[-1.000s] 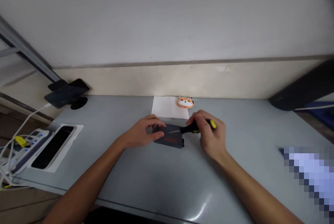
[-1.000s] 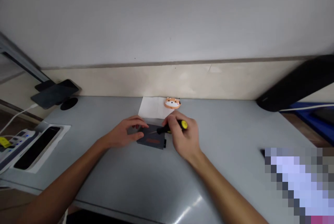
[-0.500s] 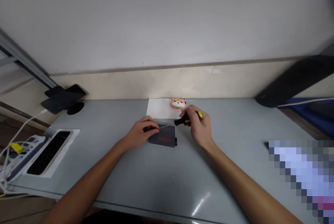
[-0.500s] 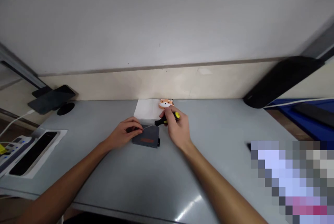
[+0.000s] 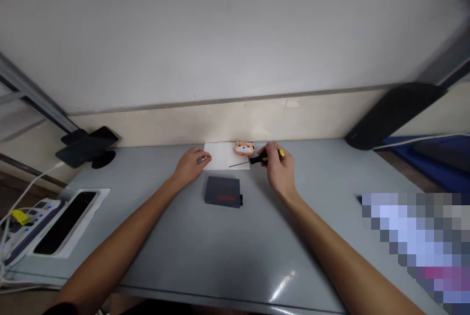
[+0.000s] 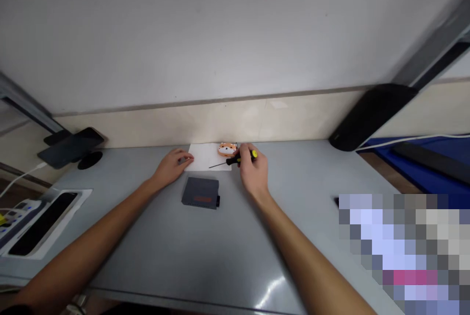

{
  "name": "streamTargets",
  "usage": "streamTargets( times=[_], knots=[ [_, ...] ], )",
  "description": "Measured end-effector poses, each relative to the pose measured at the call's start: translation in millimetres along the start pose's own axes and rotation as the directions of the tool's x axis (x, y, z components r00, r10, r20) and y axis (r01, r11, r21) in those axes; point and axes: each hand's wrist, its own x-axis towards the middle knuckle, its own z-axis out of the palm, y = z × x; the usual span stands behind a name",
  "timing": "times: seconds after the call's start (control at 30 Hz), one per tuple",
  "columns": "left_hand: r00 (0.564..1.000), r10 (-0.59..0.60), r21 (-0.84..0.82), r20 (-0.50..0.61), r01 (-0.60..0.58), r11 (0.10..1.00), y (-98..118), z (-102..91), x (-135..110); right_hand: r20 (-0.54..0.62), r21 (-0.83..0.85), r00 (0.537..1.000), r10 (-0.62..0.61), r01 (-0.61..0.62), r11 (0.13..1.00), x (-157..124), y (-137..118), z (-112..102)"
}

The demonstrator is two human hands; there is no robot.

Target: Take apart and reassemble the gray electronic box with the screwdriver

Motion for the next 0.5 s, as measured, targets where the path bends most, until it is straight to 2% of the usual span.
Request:
streamTargets(
  times=[0.1,0.2,0.33,0.5],
  knots=[
    [0.999,0.013,-0.007,0.05,-0.013,1.0,-0.9,6.8,5.2,-0.061,-0.147,0.996,-0.07,0.06,0.987,4.3,6.3,-5.7],
    [0.998,-0.011,-0.022,0.056,0.012,1.0,-1.8,12.5,2.1,-0.091,-0.279,0.987,-0.134,0.104,0.955,7.0,10.3,-11.1],
    [0.998,-0.022,-0.038,0.055,0.024,0.999,-2.7,13.2,-5.0,-0.088,-0.337,0.987,-0.137,0.1,0.936,9.0,11.4,-14.4],
    [0.998,0.025,-0.035,0.065,-0.023,0.999,-2.6,9.9,-8.9,-0.064,-0.385,0.986,-0.152,0.116,0.915,9.4,11.5,-15.6]
  ],
)
